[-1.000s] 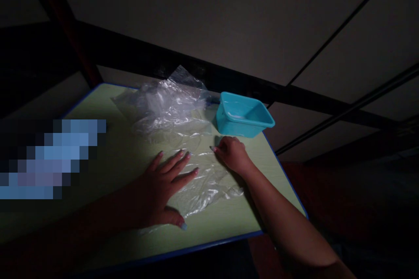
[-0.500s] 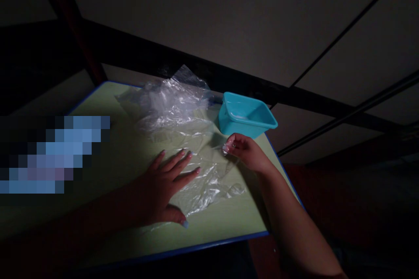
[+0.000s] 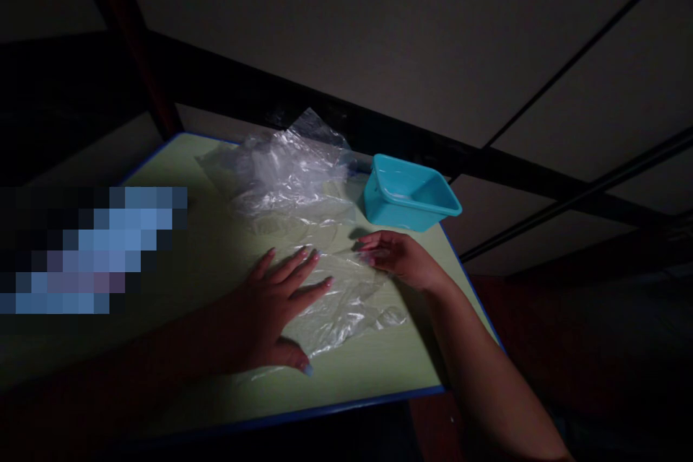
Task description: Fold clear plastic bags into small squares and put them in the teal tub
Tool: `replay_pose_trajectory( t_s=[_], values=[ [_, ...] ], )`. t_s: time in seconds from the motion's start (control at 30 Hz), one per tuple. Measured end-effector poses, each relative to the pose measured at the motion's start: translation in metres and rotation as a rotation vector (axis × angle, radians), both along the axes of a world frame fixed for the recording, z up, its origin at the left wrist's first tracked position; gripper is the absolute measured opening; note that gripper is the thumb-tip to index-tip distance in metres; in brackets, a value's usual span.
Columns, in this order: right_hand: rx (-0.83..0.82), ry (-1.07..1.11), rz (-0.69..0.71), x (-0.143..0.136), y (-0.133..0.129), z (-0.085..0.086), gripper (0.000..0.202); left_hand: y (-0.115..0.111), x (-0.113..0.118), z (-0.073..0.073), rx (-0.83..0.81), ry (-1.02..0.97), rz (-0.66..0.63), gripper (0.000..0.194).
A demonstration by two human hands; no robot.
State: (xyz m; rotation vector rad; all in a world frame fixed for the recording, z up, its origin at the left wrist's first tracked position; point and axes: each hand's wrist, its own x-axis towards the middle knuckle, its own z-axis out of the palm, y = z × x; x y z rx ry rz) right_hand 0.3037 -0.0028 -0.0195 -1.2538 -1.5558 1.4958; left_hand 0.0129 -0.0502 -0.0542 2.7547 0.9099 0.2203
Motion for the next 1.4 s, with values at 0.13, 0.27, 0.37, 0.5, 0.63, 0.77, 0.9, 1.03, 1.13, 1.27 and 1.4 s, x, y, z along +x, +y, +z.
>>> replay_pose_trajectory(
  t_s=[0.13,0.27,0.37,0.5,0.63,0.77,0.9,1.03,1.13,1.27,1.4],
  values=[
    [-0.012,-0.011,-0.014,0.009,0.002,0.003,0.033,0.001,-0.001,0.001,0.001,0.003,0.002,0.105],
    [0.022,-0.007,-0.069,0.014,0.004,0.006,0.025,0.000,-0.001,0.001,0.006,0.007,-0.006,0.104],
    [0.028,0.004,-0.103,0.015,0.005,0.006,0.025,0.000,0.000,0.000,0.017,-0.007,-0.006,0.105],
    [0.012,0.043,-0.138,0.010,0.005,0.004,0.035,0.000,-0.001,-0.003,0.034,-0.023,-0.002,0.105],
    [-0.003,0.073,-0.158,0.002,0.005,-0.002,0.040,0.000,-0.001,-0.004,0.032,-0.025,-0.005,0.104],
    [0.033,0.088,-0.205,-0.003,0.008,-0.008,0.042,0.000,-0.001,-0.004,0.025,-0.017,-0.001,0.103],
    [0.098,0.055,-0.220,-0.005,0.009,-0.011,0.041,0.000,-0.001,-0.002,0.016,-0.006,0.002,0.103],
    [0.169,-0.031,-0.199,-0.006,0.009,-0.012,0.041,0.000,0.000,-0.001,0.007,0.009,0.007,0.103],
    [0.243,-0.137,-0.213,-0.003,0.011,-0.014,0.037,-0.001,-0.001,-0.001,0.010,0.004,0.011,0.103],
    [0.349,-0.299,-0.241,-0.003,0.011,-0.010,0.030,-0.002,0.000,-0.002,0.027,0.005,0.013,0.102],
    [0.539,-0.562,-0.125,-0.014,-0.009,0.005,0.053,-0.002,0.003,0.001,0.075,0.008,0.039,0.103]
  ],
)
